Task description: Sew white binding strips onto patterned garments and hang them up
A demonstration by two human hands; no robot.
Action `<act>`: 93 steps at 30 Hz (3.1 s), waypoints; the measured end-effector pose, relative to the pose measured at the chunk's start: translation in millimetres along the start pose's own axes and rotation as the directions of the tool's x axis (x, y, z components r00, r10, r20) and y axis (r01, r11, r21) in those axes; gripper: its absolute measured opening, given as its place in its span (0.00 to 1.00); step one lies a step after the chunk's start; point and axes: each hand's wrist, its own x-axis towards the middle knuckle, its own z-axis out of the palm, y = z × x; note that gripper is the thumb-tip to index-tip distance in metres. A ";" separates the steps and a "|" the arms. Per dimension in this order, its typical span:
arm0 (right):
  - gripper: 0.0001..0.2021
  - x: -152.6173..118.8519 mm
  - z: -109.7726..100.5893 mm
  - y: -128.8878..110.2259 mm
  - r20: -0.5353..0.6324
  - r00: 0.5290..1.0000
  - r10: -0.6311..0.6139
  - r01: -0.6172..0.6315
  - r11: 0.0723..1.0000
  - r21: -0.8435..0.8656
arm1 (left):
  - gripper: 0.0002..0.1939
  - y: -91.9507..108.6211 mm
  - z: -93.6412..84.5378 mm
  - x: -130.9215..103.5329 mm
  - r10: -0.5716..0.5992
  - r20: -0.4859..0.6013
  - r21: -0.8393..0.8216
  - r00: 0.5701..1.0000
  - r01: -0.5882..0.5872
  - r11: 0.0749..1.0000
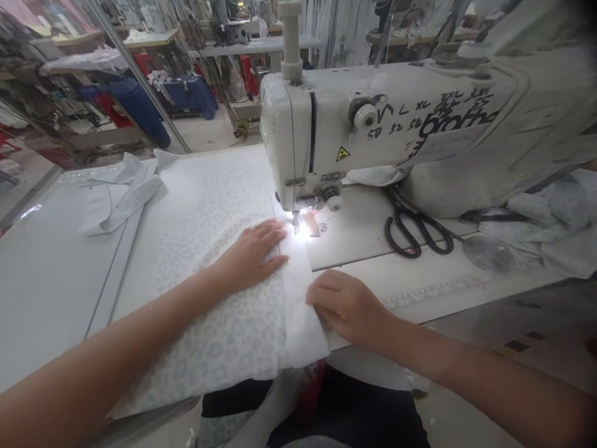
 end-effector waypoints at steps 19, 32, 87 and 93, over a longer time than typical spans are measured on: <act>0.13 -109.1 31.1 -37.6 -0.028 0.915 0.402 -0.375 0.875 0.307 | 0.32 88.0 18.6 -96.2 0.323 0.144 0.226 0.935 -0.349 0.910; 0.15 -106.7 54.0 -52.1 0.256 0.705 0.662 -0.505 0.215 0.836 | 0.11 122.3 35.1 -106.7 0.470 -0.121 0.016 0.875 -0.471 0.882; 0.05 -111.9 18.2 -62.2 -0.196 0.973 -0.123 0.117 0.992 -0.041 | 0.11 135.8 57.2 -127.5 0.370 -0.307 -0.028 0.877 -0.397 0.917; 0.03 -106.8 16.6 -57.7 -0.141 0.969 -0.203 0.189 0.976 -0.104 | 0.11 142.3 44.4 -123.4 0.353 -0.276 -0.098 0.894 -0.391 0.915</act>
